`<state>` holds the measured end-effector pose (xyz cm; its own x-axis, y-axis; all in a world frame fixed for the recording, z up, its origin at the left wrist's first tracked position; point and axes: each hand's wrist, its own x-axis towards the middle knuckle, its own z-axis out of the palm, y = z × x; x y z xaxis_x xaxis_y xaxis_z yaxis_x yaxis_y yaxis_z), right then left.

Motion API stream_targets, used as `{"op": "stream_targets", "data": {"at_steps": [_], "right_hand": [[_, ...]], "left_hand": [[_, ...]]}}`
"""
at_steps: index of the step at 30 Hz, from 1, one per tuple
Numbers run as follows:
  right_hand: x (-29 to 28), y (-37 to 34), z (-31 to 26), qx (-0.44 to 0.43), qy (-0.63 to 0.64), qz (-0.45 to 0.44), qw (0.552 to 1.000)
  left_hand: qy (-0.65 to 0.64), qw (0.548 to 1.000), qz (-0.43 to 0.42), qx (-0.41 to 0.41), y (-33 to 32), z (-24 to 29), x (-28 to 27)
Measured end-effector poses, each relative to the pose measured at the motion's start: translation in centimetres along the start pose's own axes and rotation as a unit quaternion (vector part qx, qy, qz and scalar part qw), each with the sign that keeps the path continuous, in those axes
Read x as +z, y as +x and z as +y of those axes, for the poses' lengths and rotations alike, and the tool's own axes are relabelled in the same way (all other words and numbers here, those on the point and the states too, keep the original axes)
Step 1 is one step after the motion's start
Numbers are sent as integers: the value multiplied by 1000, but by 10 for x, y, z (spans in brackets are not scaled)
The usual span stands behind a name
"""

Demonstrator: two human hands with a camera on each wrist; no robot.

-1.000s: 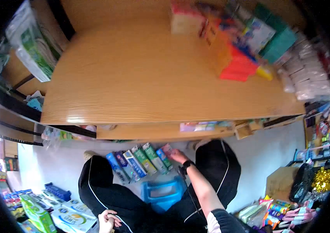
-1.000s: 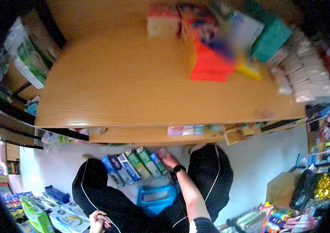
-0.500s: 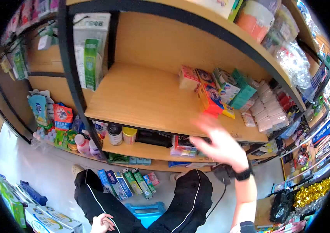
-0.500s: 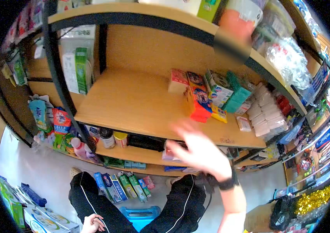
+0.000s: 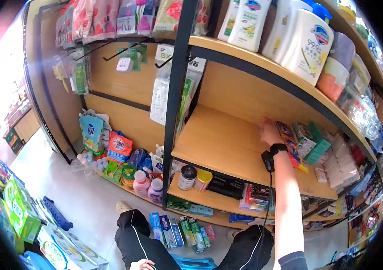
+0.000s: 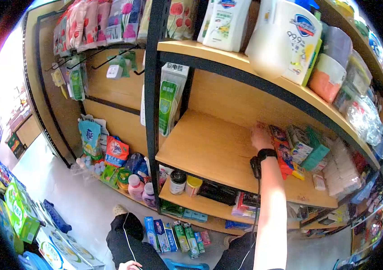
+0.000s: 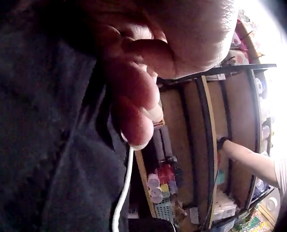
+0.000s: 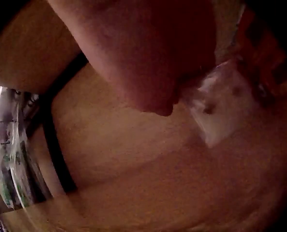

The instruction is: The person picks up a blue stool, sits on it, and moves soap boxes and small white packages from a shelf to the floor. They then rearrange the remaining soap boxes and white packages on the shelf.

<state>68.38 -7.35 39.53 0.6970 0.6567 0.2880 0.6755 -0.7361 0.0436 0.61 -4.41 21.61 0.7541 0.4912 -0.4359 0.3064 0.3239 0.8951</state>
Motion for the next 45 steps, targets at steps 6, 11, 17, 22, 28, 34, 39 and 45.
{"op": "stream_targets", "data": {"at_steps": [6, 11, 17, 22, 28, 34, 39, 45], "right_hand": [[0, -12, 11, -138, -44, 135, 980], [-61, -46, -30, -35, 184, -8, 982], [-20, -42, -17, -1, 185, 83, 979], [-69, -113, -65, -75, 356, 60, 929], [-133, -273, -91, -47, 569, -11, 821], [-49, -369, -63, 100, 529, -220, 813], [148, -426, -32, 221, 287, -175, 916], [329, -486, -30, 313, 224, -373, 844]], "left_hand": [[-15, 1000, 2, 3, 4, -4, 1], [5, 1000, 4, -5, 2, 2, 5], [8, 1000, 13, 2, 0, 1, 5], [19, 999, 32, 0, 3, -5, 13], [41, 999, -1, -27, 24, -30, 8], [87, 996, -12, -21, 39, -23, 27], [100, 993, -39, -57, 47, -19, 31], [115, 989, 12, -88, 52, -18, 36]]}}
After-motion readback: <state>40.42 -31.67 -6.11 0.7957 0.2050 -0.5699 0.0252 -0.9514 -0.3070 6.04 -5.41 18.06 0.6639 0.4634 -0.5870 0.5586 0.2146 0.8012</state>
